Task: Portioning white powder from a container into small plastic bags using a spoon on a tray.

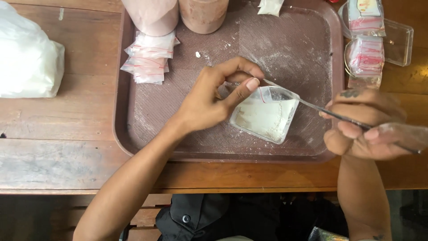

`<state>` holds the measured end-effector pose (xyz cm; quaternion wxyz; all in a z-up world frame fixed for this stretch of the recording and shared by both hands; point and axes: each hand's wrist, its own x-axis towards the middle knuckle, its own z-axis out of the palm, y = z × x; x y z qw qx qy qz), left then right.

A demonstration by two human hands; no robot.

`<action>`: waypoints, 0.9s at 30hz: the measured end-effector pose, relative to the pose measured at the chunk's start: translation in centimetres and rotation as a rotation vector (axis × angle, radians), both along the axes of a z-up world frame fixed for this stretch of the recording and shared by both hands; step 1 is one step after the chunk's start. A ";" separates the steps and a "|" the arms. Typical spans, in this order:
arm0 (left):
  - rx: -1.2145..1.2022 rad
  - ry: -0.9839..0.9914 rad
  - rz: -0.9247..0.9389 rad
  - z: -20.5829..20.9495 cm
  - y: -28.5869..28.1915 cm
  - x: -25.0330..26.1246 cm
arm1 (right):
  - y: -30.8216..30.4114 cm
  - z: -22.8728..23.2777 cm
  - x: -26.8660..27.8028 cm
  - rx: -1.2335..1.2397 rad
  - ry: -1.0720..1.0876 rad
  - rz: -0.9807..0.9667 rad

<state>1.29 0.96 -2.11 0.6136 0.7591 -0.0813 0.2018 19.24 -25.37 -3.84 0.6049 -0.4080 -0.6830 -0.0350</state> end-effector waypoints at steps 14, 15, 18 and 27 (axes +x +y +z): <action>-0.424 0.087 -0.441 0.2 1.0 -0.7 | 0.7 -0.7 -1.4 0.258 -0.550 -0.548; -0.425 0.087 -0.441 -0.1 1.0 -0.5 | 0.6 -0.5 -0.9 0.257 -0.550 -0.549; -0.487 0.058 -0.462 -0.7 1.3 -0.3 | 0.6 -0.7 -0.1 0.334 -0.610 -0.422; -0.789 -0.092 -0.291 -1.8 2.3 0.4 | 4.7 3.0 -4.2 -0.155 0.315 -0.730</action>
